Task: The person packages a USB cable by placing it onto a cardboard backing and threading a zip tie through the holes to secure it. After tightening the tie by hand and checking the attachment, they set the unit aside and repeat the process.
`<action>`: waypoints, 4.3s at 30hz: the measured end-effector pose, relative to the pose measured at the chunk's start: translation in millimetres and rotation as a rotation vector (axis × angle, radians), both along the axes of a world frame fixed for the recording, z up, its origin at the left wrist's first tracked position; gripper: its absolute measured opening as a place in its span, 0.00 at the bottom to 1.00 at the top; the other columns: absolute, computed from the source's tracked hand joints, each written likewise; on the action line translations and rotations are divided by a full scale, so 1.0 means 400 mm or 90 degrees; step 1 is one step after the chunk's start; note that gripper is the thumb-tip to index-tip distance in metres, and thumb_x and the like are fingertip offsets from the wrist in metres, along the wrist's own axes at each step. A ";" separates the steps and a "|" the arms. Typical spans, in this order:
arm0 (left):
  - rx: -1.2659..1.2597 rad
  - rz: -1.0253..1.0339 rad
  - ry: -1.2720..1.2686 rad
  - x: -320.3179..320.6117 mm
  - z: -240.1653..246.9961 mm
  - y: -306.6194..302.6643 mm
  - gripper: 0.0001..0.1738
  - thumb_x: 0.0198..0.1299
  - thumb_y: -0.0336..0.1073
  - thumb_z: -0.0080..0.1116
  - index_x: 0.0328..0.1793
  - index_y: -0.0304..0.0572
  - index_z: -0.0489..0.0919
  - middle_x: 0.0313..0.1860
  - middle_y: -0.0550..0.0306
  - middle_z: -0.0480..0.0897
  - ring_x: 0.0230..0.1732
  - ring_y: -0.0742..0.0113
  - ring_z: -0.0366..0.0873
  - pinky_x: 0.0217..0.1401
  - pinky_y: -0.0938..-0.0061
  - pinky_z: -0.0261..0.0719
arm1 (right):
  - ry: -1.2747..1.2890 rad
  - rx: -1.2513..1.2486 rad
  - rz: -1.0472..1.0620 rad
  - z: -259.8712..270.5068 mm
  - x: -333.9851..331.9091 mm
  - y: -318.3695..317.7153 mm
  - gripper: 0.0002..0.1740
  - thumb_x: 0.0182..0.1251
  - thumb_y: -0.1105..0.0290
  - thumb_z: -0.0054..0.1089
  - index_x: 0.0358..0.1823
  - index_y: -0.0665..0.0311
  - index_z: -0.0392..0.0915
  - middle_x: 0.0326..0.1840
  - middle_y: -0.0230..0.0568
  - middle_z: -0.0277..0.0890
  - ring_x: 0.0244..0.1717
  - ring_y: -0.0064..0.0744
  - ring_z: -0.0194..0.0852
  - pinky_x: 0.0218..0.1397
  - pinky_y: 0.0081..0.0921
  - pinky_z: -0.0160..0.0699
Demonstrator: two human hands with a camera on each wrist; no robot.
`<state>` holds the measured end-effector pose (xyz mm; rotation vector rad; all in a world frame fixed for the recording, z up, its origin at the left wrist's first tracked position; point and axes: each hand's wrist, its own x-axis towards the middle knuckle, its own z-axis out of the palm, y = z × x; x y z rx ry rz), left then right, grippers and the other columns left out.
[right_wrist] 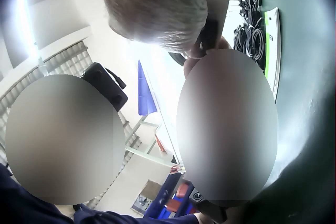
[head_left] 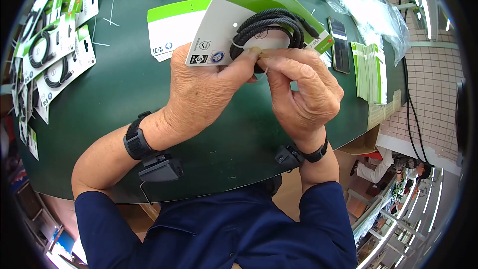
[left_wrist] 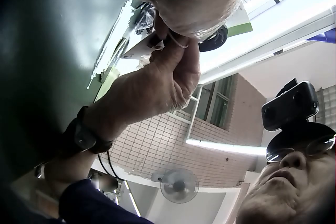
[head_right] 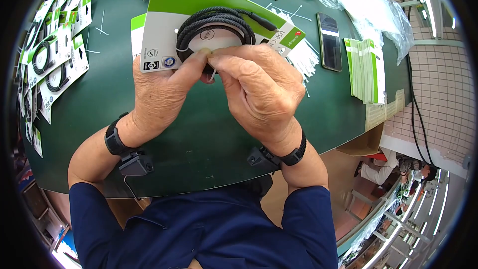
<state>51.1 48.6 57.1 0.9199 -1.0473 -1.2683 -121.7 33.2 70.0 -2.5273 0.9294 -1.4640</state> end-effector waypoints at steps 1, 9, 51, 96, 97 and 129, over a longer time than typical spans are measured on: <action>0.008 0.002 0.012 0.000 -0.003 -0.001 0.11 0.68 0.28 0.67 0.53 0.29 0.85 0.39 0.55 0.90 0.33 0.74 0.88 0.36 0.79 0.88 | -0.015 0.019 0.001 0.002 0.003 0.002 0.11 0.61 0.86 0.74 0.43 0.67 0.85 0.39 0.44 0.90 0.37 0.37 0.89 0.40 0.28 0.86; 0.037 -0.028 -0.018 0.020 -0.010 -0.017 0.11 0.68 0.27 0.67 0.53 0.29 0.85 0.40 0.56 0.90 0.34 0.74 0.87 0.36 0.78 0.88 | 0.054 0.030 -0.004 0.007 0.003 0.009 0.10 0.58 0.86 0.74 0.40 0.68 0.85 0.39 0.47 0.89 0.36 0.41 0.91 0.40 0.29 0.89; 0.051 -0.130 0.077 0.018 0.038 -0.017 0.16 0.67 0.25 0.65 0.60 0.30 0.81 0.50 0.50 0.88 0.40 0.66 0.88 0.35 0.71 0.91 | -0.639 0.931 0.465 -0.142 -0.123 -0.050 0.24 0.77 0.61 0.64 0.67 0.67 0.80 0.58 0.49 0.88 0.50 0.38 0.93 0.49 0.33 0.96; -0.101 -0.252 -0.086 0.067 -0.067 -0.078 0.09 0.57 0.22 0.72 0.43 0.39 0.87 0.40 0.64 0.87 0.39 0.76 0.81 0.42 0.80 0.79 | -0.498 0.855 0.389 -0.006 -0.087 -0.055 0.08 0.79 0.69 0.66 0.42 0.63 0.76 0.42 0.40 0.79 0.25 0.11 0.65 0.29 0.13 0.72; -0.032 -0.249 -0.037 0.063 -0.050 -0.070 0.08 0.59 0.23 0.71 0.45 0.39 0.87 0.41 0.64 0.87 0.40 0.75 0.81 0.43 0.79 0.80 | -0.481 0.821 0.345 -0.022 -0.096 -0.068 0.08 0.80 0.67 0.64 0.44 0.63 0.77 0.45 0.42 0.80 0.28 0.14 0.71 0.31 0.15 0.77; -0.321 0.042 -0.394 0.129 0.108 -0.111 0.27 0.62 0.34 0.76 0.66 0.36 0.82 0.52 0.54 0.88 0.53 0.57 0.87 0.59 0.63 0.85 | -0.232 0.587 0.038 0.024 -0.127 -0.068 0.16 0.70 0.70 0.75 0.55 0.66 0.82 0.46 0.32 0.85 0.41 0.19 0.84 0.49 0.20 0.87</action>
